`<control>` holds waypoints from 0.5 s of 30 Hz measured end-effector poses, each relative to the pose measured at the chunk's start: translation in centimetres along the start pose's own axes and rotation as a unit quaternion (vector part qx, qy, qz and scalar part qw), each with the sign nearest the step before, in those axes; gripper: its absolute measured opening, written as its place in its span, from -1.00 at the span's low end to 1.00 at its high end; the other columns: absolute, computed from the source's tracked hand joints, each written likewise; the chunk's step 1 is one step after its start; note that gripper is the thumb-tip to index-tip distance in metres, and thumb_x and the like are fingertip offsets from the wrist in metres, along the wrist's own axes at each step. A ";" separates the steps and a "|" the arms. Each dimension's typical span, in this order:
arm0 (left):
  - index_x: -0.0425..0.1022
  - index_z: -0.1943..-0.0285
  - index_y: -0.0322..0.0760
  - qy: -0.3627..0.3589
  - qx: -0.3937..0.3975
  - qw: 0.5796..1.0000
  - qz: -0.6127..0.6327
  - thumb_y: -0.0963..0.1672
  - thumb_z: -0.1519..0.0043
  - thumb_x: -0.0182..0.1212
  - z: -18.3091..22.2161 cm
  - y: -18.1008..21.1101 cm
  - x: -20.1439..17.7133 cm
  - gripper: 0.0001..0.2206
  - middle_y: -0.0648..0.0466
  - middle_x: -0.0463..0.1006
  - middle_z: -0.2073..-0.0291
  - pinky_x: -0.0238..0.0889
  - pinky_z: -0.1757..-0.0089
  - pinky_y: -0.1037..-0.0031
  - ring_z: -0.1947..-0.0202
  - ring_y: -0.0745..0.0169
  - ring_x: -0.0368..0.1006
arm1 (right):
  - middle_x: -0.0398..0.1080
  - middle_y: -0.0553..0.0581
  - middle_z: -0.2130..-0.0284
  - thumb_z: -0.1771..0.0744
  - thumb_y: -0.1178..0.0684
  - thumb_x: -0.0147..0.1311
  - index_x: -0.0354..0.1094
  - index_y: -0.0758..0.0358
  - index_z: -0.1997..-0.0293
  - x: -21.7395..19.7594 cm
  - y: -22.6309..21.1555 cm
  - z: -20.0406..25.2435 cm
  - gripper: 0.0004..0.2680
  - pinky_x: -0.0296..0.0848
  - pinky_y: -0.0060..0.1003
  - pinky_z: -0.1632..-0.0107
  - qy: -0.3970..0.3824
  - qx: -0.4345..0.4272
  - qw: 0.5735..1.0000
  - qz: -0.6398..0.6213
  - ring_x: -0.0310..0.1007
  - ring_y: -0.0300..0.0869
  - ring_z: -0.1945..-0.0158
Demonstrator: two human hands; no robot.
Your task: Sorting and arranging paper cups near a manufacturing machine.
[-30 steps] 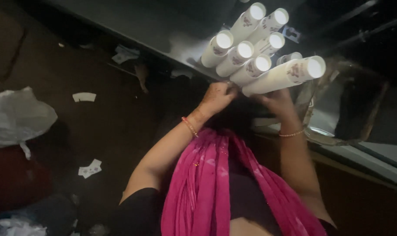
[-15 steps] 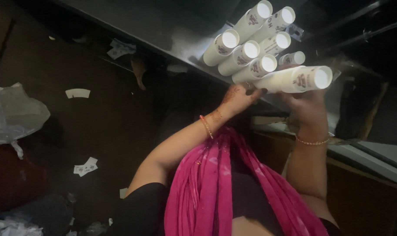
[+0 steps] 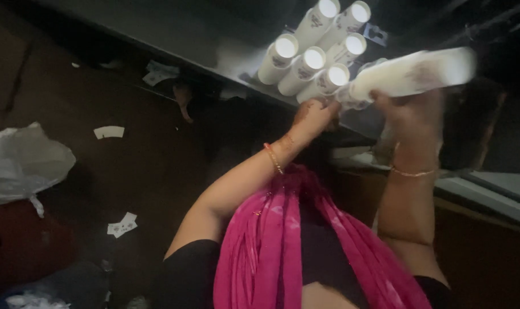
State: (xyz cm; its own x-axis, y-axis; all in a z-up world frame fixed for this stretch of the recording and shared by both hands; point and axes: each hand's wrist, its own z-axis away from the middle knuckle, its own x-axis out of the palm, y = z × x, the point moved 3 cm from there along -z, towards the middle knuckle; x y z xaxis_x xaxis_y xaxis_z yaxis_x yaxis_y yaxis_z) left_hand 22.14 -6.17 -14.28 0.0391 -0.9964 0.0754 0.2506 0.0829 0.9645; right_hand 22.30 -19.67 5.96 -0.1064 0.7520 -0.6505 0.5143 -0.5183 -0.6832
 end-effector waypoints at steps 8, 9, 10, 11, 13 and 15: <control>0.65 0.30 -0.28 0.065 0.187 0.927 -0.318 0.14 -0.18 0.21 3.5 3.7 -3.7 -0.57 -0.15 0.65 0.40 0.41 0.31 0.09 0.32 -0.20 0.58 | 0.43 0.16 -0.11 -0.32 -0.14 0.45 0.16 0.29 -0.23 -4.2 1.2 3.5 -0.49 0.58 -0.23 -0.30 0.121 0.013 0.984 -0.129 0.52 -0.11 -0.22; 0.64 0.33 -0.27 0.084 0.232 0.903 -0.351 0.14 -0.18 0.22 3.5 3.7 -3.7 -0.56 -0.16 0.64 0.39 0.41 0.30 0.08 0.31 -0.21 0.58 | 0.39 0.16 -0.15 -0.34 -0.12 0.44 0.08 0.28 -0.27 -3.9 1.8 4.2 -0.47 0.52 -0.19 -0.35 0.108 0.009 0.984 -0.140 0.48 -0.09 -0.30; 0.64 0.33 -0.27 0.084 0.233 0.903 -0.352 0.14 -0.18 0.22 3.0 3.5 -3.2 -0.56 -0.16 0.64 0.39 0.41 0.30 0.08 0.31 -0.21 0.58 | 0.39 0.16 -0.15 -0.34 -0.12 0.44 0.08 0.28 -0.27 -3.8 2.2 4.6 -0.47 0.52 -0.19 -0.35 0.108 0.009 0.984 -0.140 0.48 -0.09 -0.30; 0.64 0.35 -0.27 0.087 0.244 0.891 -0.373 0.13 -0.18 0.23 2.6 3.4 -2.6 -0.58 -0.16 0.63 0.41 0.41 0.31 0.06 0.33 -0.21 0.57 | 0.40 0.17 -0.16 -0.33 -0.08 0.45 0.12 0.29 -0.27 -3.7 2.8 5.0 -0.49 0.51 -0.19 -0.35 0.106 0.043 0.981 -0.155 0.49 -0.08 -0.31; 0.64 0.38 -0.26 0.089 0.257 0.877 -0.396 0.12 -0.18 0.23 1.4 2.9 -1.3 -0.59 -0.16 0.63 0.42 0.40 0.32 0.04 0.35 -0.21 0.57 | 0.42 0.19 -0.17 -0.33 -0.04 0.46 0.17 0.29 -0.27 -3.6 3.7 5.6 -0.50 0.50 -0.19 -0.35 0.106 0.077 0.976 -0.172 0.49 -0.06 -0.32; 0.66 0.34 -0.20 0.115 0.258 0.881 -0.378 0.06 -0.23 0.19 0.2 2.2 0.3 -0.68 -0.15 0.63 0.44 0.37 0.36 0.00 0.40 -0.26 0.54 | 0.43 0.24 -0.10 -0.33 0.16 0.46 0.22 0.36 -0.19 -3.8 4.6 6.0 -0.59 0.59 -0.16 -0.35 0.097 0.086 0.982 -0.135 0.50 -0.05 -0.24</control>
